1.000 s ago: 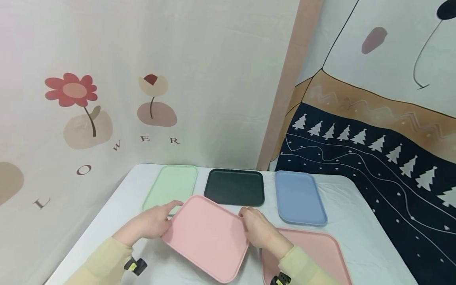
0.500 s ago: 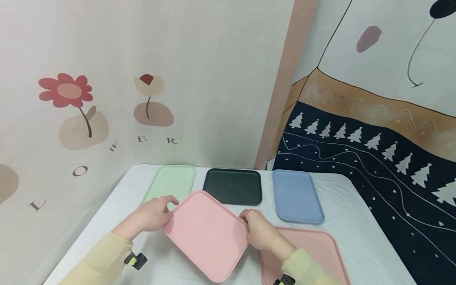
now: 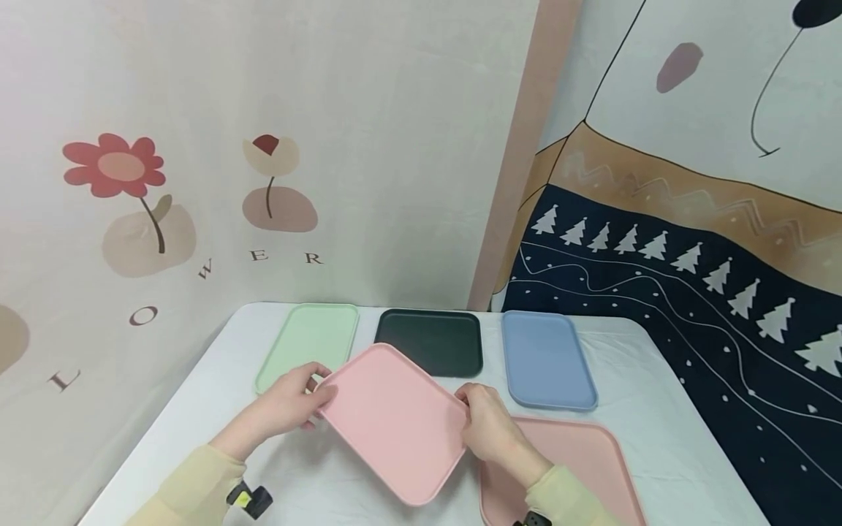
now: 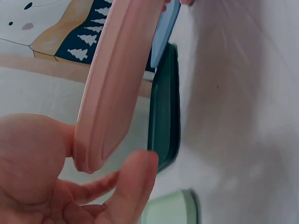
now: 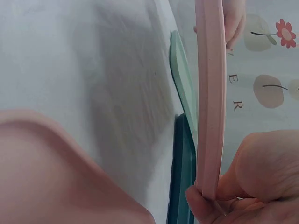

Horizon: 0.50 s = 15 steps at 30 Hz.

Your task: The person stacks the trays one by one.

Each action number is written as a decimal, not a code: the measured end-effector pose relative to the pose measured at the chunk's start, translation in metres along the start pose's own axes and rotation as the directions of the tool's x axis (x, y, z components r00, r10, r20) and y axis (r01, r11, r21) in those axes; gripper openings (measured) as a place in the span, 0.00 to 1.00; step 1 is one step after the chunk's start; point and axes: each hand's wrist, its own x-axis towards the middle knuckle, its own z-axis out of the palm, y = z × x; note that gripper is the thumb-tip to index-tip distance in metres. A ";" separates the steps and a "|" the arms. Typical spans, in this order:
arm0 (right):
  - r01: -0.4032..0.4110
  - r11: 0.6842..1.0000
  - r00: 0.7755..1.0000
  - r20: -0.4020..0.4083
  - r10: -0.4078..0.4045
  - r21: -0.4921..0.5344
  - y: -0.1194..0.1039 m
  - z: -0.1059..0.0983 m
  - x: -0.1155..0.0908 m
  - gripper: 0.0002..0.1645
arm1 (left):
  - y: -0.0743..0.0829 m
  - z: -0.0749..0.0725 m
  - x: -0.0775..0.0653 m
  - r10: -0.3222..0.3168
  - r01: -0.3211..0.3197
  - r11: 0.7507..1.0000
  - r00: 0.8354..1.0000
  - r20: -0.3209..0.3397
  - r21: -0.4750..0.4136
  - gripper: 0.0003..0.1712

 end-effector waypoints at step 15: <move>-0.066 0.997 0.997 -0.031 0.066 -0.026 0.000 -0.008 -0.003 0.18 | 0.004 0.018 -0.003 -0.006 0.015 0.957 0.999 0.032 -0.291 0.30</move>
